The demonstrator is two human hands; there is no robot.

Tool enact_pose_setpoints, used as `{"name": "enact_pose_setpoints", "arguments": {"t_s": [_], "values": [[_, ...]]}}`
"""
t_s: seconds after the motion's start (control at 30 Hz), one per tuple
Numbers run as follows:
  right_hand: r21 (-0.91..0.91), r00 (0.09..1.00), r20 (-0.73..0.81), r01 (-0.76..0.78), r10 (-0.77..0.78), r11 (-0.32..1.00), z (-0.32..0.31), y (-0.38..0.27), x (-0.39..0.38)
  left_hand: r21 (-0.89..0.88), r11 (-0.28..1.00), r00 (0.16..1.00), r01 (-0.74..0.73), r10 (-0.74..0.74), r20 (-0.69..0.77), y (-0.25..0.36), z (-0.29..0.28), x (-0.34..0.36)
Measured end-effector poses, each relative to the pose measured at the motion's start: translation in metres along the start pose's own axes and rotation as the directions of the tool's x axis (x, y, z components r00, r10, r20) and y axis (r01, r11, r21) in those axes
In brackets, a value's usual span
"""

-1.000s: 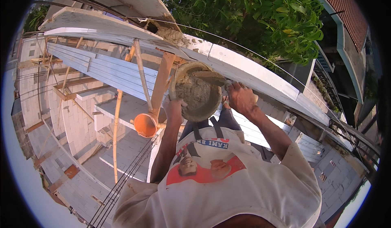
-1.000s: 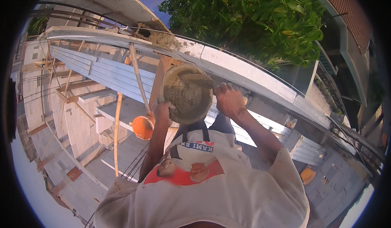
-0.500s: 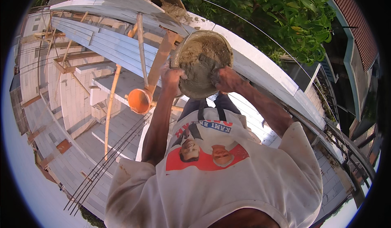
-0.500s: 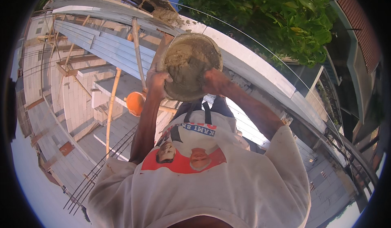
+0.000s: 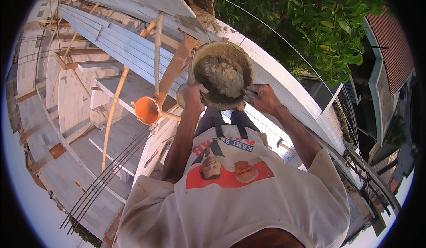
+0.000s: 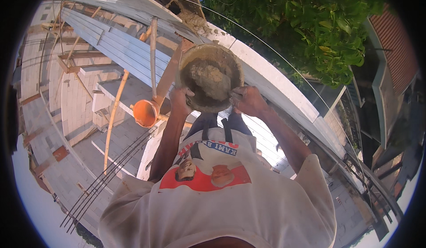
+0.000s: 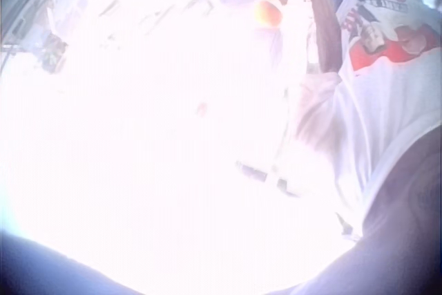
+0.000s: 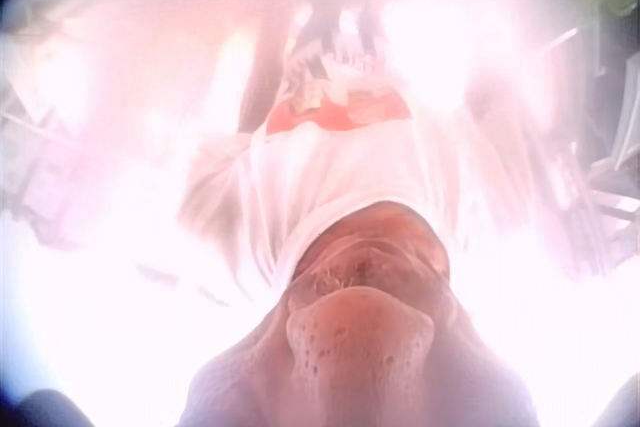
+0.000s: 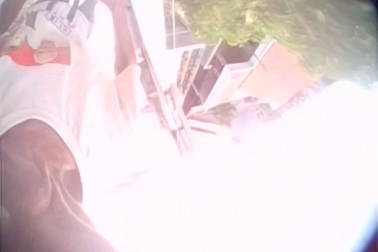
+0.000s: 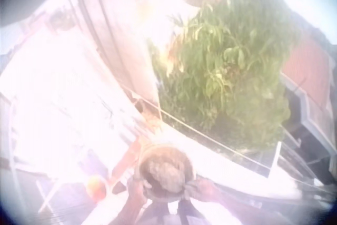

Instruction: The person scoops cement mortar from a metal pan using a trowel and applies it to a concrete wall. They repeatedly smooth the mortar onto the surface while standing on a wooden scaffolding platform.

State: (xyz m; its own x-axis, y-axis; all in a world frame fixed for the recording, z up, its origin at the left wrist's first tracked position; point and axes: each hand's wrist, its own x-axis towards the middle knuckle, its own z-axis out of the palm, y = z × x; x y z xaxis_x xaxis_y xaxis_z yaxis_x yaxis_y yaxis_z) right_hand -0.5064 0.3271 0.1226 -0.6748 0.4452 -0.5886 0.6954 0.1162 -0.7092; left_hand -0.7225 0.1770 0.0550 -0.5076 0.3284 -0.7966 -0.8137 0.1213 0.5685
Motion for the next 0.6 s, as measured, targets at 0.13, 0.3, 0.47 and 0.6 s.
{"name": "enact_pose_setpoints", "arguments": {"t_s": [0.13, 0.3, 0.47, 0.6], "values": [[-0.069, 0.989, -0.139, 0.039, -0.049, 0.997, -0.035, -0.025, 0.005, 0.139, 0.989, 0.996, -0.052, 0.061, -0.065, -0.014, -0.016, 0.009], [-0.157, 0.968, -0.225, 0.081, -0.116, 0.984, -0.079, -0.091, 0.051, 0.138, 0.99, 0.987, -0.029, 0.051, -0.153, -0.016, -0.033, 0.0], [-0.788, 0.748, -0.297, 0.16, -0.594, 0.595, -0.043, -0.122, 0.17, 0.155, 0.988, 0.991, -0.001, 0.022, -0.134, -0.012, -0.049, -0.01], [-0.76, 0.609, -0.432, 0.153, -0.666, 0.632, -0.025, -0.1, 0.17, 0.169, 0.985, 0.982, -0.013, 0.045, -0.185, -0.011, -0.069, -0.012]]}}
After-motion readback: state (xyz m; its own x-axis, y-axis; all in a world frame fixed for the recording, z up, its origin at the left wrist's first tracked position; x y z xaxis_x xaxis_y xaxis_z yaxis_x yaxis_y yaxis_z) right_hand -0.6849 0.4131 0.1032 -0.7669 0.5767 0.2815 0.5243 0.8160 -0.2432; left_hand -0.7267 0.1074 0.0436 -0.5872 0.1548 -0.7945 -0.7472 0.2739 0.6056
